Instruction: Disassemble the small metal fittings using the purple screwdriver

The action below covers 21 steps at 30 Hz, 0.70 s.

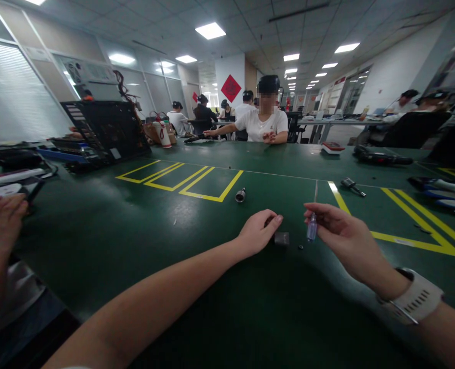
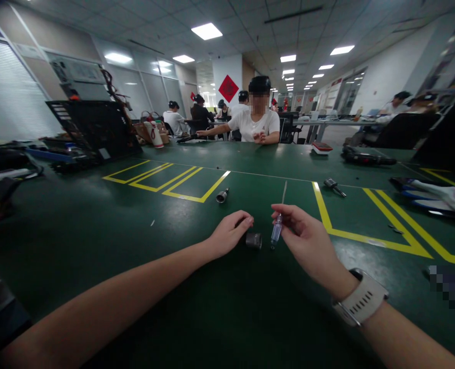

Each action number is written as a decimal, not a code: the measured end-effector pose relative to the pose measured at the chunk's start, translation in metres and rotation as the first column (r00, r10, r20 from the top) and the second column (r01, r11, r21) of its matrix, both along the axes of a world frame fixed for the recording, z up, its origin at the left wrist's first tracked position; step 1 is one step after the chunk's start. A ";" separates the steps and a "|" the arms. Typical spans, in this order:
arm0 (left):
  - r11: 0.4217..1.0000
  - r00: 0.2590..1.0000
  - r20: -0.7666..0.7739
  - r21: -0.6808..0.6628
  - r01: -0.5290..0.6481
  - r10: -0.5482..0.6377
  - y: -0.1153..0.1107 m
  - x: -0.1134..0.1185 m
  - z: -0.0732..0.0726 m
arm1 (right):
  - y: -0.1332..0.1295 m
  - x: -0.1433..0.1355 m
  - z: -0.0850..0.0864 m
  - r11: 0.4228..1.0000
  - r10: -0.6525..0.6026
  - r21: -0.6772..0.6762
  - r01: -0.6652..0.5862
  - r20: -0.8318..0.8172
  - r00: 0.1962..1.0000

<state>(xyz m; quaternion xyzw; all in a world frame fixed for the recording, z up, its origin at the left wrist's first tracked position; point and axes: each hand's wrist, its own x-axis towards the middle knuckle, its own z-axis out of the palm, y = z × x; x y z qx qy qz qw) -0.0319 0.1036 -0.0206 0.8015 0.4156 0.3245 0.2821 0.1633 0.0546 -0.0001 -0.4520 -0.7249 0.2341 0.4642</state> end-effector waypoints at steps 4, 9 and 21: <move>0.990 0.983 0.149 0.074 -0.121 0.109 0.002 -0.001 -0.007 | -0.006 -0.023 0.000 0.993 0.011 0.120 -0.022 0.084 0.996; 0.919 0.898 0.335 0.171 -0.355 0.285 0.011 -0.009 -0.005 | -0.005 -0.047 -0.009 0.978 -0.010 0.204 -0.054 0.301 0.954; 0.750 0.748 0.443 0.217 -0.625 0.494 0.062 -0.058 -0.006 | 0.020 -0.057 -0.022 0.976 -0.019 0.164 -0.142 0.716 0.698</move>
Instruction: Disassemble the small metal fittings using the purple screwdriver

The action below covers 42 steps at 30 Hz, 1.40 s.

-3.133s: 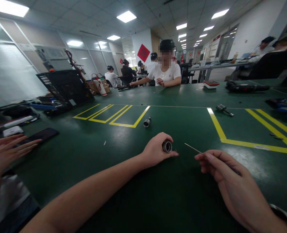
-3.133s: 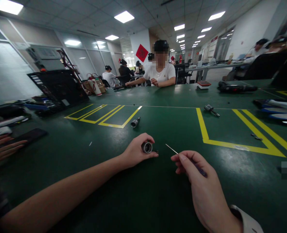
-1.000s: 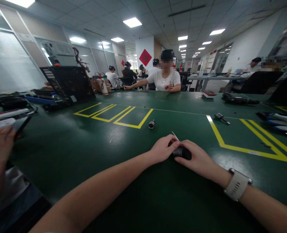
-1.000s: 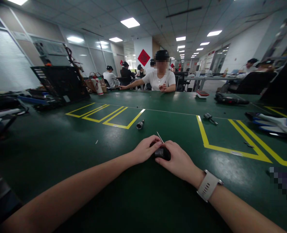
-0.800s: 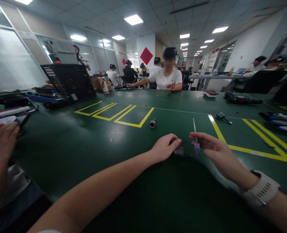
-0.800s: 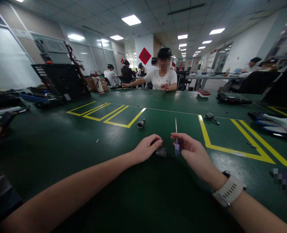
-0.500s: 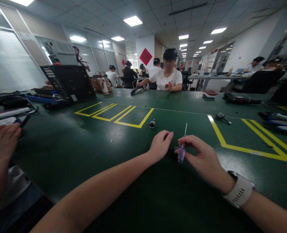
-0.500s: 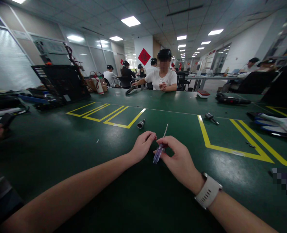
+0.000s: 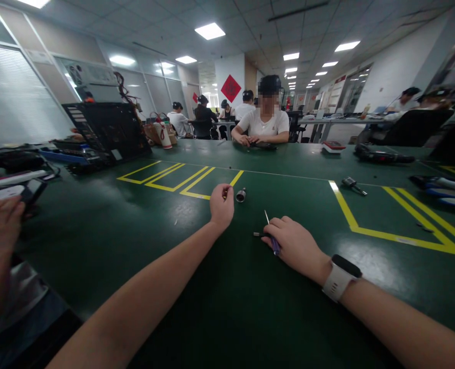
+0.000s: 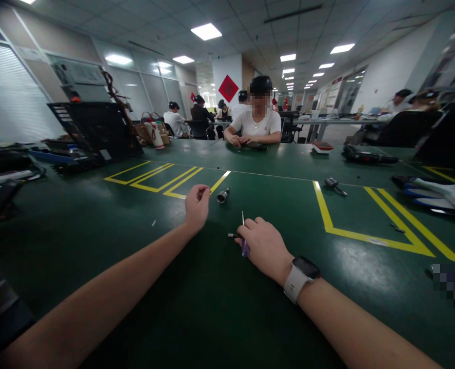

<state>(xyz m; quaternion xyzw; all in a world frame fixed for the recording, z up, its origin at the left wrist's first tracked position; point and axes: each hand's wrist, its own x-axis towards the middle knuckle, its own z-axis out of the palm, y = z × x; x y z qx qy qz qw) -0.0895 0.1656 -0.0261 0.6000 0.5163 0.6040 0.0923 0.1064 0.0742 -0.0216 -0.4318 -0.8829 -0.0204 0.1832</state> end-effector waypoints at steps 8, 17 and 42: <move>0.998 0.988 -0.150 -0.061 0.025 -0.034 -0.004 0.000 -0.006 | 0.025 0.035 -0.004 0.982 -0.188 0.012 0.188 0.124 0.974; 0.994 0.953 -0.298 -0.101 0.028 -0.057 -0.003 0.002 -0.008 | 0.046 0.125 -0.002 0.867 -0.486 0.030 0.498 0.271 0.831; 0.956 0.827 -0.522 -0.288 0.060 -0.209 0.008 0.003 -0.015 | 0.044 0.193 -0.003 0.571 -0.821 0.240 0.785 0.146 0.553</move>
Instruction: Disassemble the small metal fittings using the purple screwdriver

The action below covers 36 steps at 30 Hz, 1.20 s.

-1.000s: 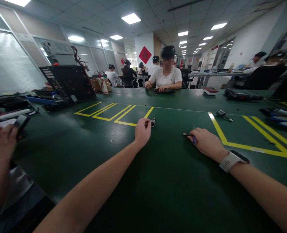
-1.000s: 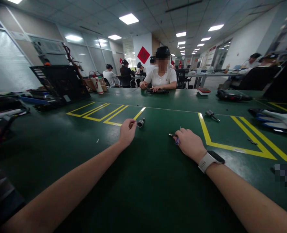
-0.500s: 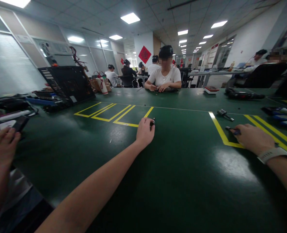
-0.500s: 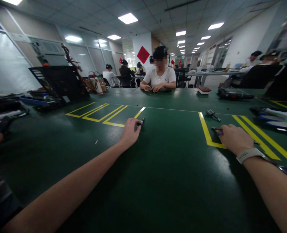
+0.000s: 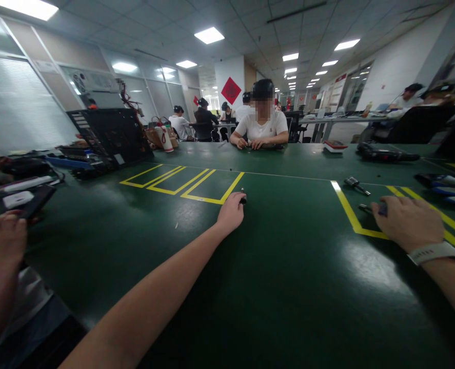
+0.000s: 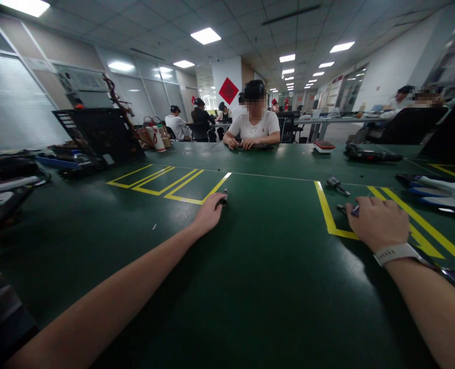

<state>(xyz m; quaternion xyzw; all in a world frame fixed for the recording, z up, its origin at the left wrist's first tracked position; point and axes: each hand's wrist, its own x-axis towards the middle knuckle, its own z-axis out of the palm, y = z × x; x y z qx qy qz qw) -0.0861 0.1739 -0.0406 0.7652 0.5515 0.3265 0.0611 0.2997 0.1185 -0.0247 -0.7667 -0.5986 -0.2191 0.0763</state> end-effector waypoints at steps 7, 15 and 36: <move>0.999 0.999 -0.020 0.004 -0.041 0.041 -0.006 0.003 0.005 | -0.027 -0.042 0.011 0.944 0.288 0.185 -0.272 -0.062 0.956; 0.997 0.996 -0.067 -0.030 -0.064 0.062 -0.011 0.007 0.010 | -0.098 -0.126 0.005 0.660 0.734 0.176 -0.731 -0.359 0.576; 0.794 0.825 0.301 -0.253 0.552 -0.478 -0.089 0.058 0.023 | -0.125 -0.131 0.012 0.563 0.699 0.481 -0.673 -0.711 0.076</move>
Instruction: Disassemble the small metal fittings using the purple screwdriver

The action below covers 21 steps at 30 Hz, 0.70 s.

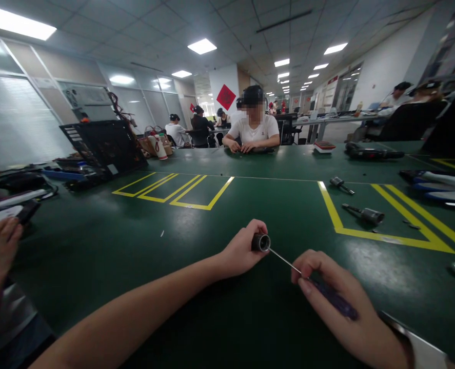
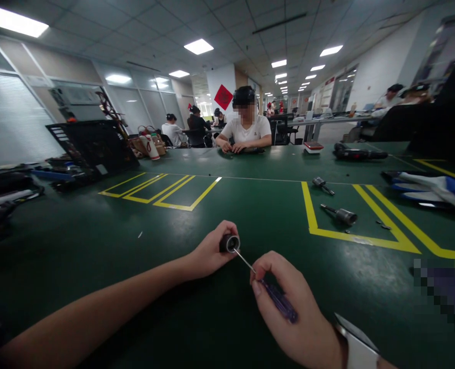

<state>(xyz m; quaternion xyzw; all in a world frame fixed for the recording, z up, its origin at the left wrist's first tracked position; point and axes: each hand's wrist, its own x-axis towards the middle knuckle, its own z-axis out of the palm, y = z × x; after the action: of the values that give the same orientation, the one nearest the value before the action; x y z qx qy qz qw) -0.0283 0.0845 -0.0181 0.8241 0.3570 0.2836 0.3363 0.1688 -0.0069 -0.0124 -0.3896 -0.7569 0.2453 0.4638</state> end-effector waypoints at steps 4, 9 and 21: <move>0.993 0.993 -0.115 0.118 0.024 -0.011 -0.004 0.003 0.004 | 0.002 -0.003 -0.002 0.998 0.060 0.008 -0.060 0.073 0.996; 0.979 0.972 -0.235 0.202 0.032 0.016 -0.007 0.006 0.002 | 0.000 -0.006 0.000 0.998 0.055 0.000 -0.056 0.213 0.975; 0.971 0.953 -0.295 0.193 0.138 -0.077 -0.008 0.003 0.007 | 0.019 0.006 0.002 0.788 -0.047 -0.587 -0.186 -0.359 0.932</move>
<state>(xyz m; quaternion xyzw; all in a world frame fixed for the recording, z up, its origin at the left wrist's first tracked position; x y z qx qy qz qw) -0.0250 0.0765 -0.0107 0.9056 0.3239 0.1794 0.2067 0.1746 0.0126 -0.0103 -0.4390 -0.5544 0.5600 0.4317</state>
